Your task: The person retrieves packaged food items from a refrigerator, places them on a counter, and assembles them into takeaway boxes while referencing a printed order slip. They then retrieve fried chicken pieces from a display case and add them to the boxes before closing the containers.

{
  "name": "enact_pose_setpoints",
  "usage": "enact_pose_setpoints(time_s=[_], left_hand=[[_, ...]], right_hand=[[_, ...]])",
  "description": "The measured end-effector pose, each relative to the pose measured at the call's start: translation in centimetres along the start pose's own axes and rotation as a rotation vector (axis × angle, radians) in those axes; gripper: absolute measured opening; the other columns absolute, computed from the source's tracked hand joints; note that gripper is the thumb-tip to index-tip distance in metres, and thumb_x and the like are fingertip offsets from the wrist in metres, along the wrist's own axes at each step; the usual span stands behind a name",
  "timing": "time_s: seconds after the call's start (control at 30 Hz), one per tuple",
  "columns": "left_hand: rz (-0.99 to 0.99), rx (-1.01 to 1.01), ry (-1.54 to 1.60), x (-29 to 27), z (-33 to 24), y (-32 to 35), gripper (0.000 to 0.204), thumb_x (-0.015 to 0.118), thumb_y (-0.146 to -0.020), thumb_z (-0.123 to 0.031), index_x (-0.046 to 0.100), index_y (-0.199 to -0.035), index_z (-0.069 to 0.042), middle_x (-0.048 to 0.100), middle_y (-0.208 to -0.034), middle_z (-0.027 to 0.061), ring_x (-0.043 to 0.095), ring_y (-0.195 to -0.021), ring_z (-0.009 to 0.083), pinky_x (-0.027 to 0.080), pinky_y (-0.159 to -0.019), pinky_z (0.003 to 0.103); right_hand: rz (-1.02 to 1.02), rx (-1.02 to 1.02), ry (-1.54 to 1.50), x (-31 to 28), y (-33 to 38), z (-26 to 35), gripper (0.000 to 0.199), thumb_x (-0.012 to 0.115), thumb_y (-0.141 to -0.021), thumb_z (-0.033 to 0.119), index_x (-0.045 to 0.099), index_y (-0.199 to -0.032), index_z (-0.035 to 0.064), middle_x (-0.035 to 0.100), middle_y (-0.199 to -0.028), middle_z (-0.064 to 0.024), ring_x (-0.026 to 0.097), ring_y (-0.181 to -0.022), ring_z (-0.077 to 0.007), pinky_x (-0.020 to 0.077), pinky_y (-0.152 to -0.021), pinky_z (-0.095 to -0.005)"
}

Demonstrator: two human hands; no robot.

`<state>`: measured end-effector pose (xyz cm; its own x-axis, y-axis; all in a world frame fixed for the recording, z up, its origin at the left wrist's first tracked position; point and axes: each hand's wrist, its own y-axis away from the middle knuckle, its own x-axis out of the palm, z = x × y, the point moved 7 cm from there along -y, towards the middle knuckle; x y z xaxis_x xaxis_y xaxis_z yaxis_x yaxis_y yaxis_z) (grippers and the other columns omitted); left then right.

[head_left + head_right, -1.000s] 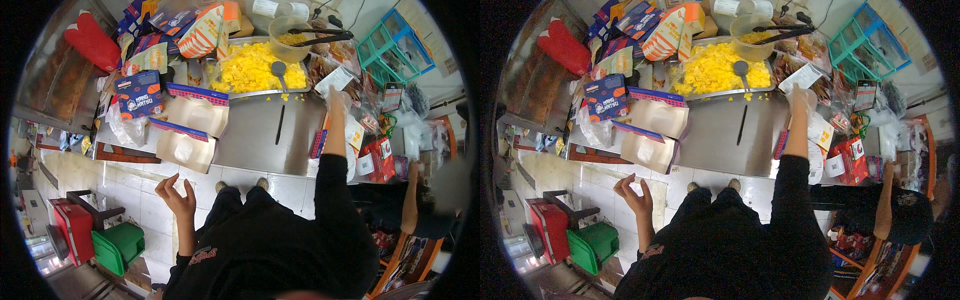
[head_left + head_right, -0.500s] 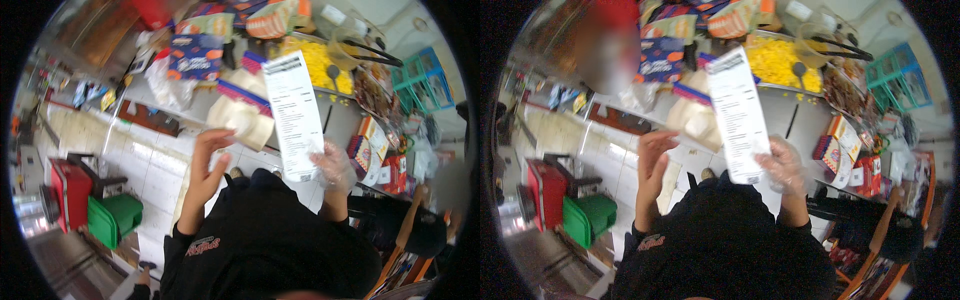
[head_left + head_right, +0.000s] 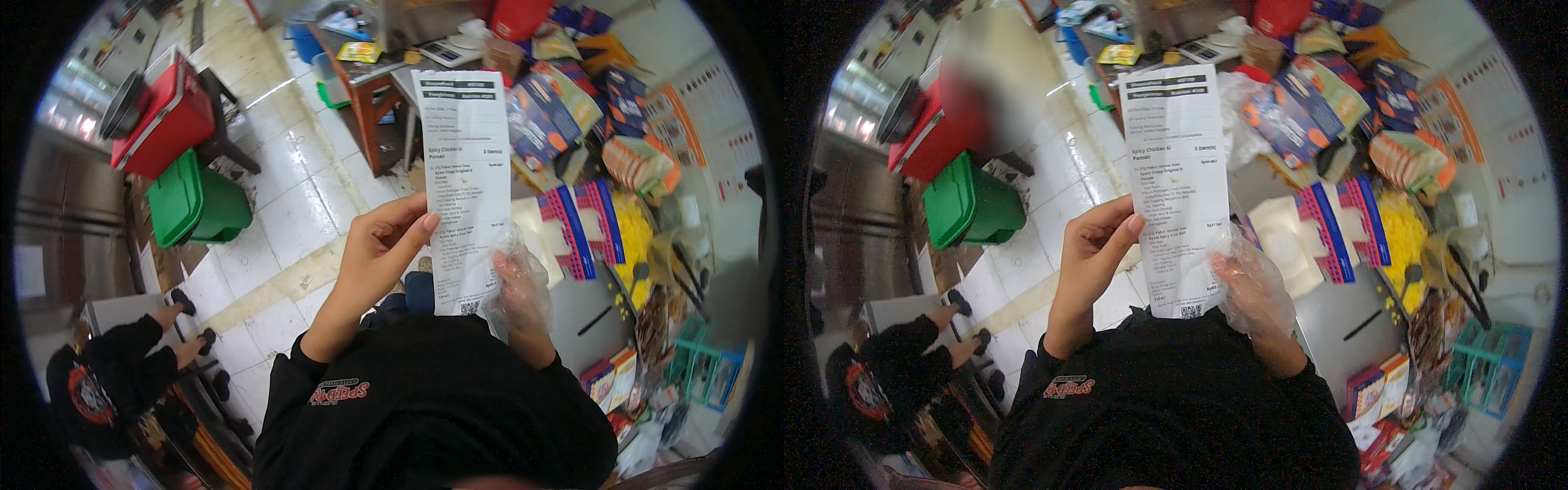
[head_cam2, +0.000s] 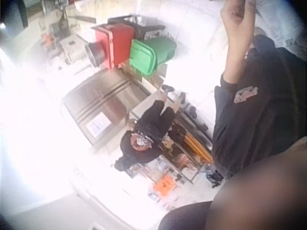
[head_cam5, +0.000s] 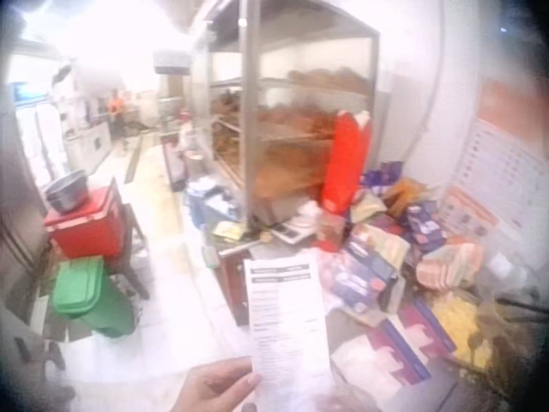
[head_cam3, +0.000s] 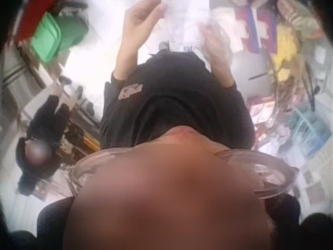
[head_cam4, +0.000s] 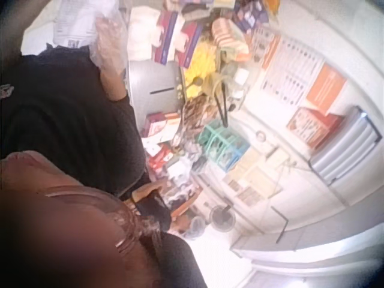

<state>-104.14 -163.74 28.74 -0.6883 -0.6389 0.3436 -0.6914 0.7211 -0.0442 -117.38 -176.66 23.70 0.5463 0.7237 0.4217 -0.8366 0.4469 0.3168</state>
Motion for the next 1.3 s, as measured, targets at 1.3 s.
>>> enact_pose_setpoints(time_s=[1.3], left_hand=[[-0.578, 0.307, -0.082, -45.3, -14.6, -27.0, 0.028, 0.058, -0.093, 0.000, 0.064, -0.121, 0.001, 0.059, -0.117, 0.0076, 0.062, -0.088, 0.0073, 0.052, -0.069, 0.021]], right_hand=[[0.353, 0.157, 0.212, 37.4, -46.4, -2.8, 0.043, 0.060, -0.091, 0.015, 0.054, -0.129, -0.0026, 0.063, -0.115, -0.0103, 0.060, -0.100, -0.0173, 0.0470, -0.089, -0.0297]])
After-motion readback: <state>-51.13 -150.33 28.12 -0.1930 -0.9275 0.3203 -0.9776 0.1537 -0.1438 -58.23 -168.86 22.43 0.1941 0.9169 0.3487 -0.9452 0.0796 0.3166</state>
